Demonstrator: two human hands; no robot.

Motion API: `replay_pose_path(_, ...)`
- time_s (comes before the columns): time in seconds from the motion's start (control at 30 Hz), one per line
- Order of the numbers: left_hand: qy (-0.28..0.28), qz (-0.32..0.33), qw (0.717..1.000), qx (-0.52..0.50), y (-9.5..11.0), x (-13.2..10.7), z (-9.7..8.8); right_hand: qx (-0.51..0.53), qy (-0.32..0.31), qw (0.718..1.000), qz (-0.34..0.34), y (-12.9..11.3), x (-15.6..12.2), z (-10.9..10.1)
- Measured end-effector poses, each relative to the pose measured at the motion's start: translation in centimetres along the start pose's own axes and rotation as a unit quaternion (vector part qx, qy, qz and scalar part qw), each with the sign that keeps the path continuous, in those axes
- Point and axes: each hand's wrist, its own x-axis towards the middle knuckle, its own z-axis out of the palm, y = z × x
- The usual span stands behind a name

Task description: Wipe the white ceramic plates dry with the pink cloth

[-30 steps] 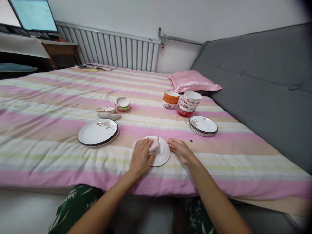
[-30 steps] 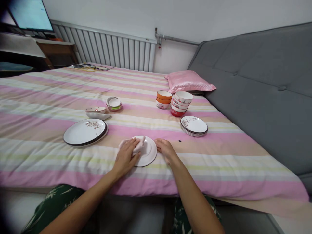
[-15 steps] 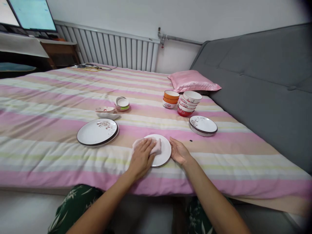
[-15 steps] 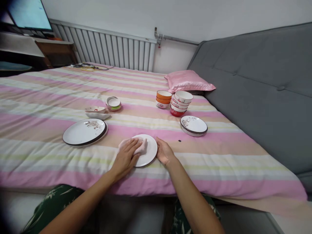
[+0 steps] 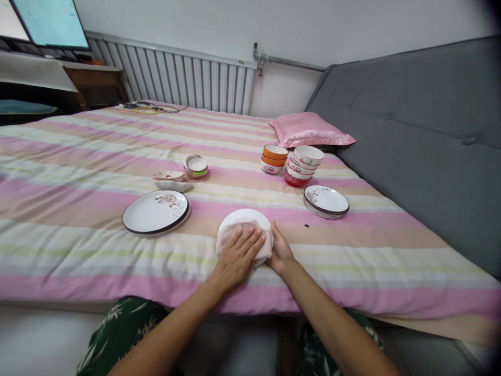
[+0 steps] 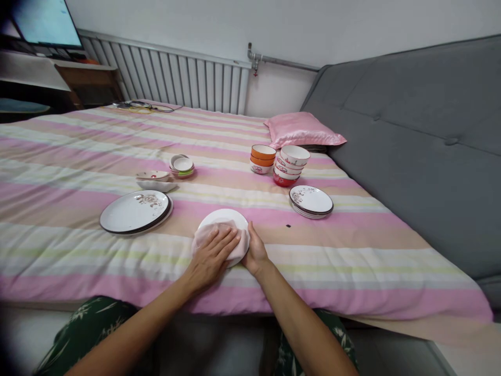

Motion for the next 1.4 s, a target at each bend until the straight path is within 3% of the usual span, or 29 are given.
replay_pose_path(0.17,-0.022,0.018,1.000,-0.003,-0.9,0.3,-0.3,-0.031,-0.008,0.999,-0.015,0.3,0.0,-0.1)
replay_pose_path(0.33,-0.013,-0.024,1.000,0.007,-2.0,0.4,-0.7,-0.027,0.018,0.999,-0.037,0.7,0.2,0.1)
replay_pose_path(0.73,0.034,-0.199,0.979,-0.019,-3.5,-0.1,-0.8,-0.040,0.039,0.997,-0.061,1.0,0.4,-0.1)
replay_pose_path(1.0,0.086,-0.381,0.915,-0.104,-3.6,0.1,-1.6,-0.062,0.073,0.992,-0.077,0.9,0.0,0.0)
replay_pose_path(1.13,0.112,-0.350,0.919,-0.143,-4.0,0.6,-2.0,-0.078,0.063,0.991,-0.088,0.9,-0.1,0.2)
replay_pose_path(1.4,0.103,-0.181,0.972,-0.110,-3.8,1.8,-1.6,-0.089,0.033,0.990,-0.103,1.2,0.1,0.3)
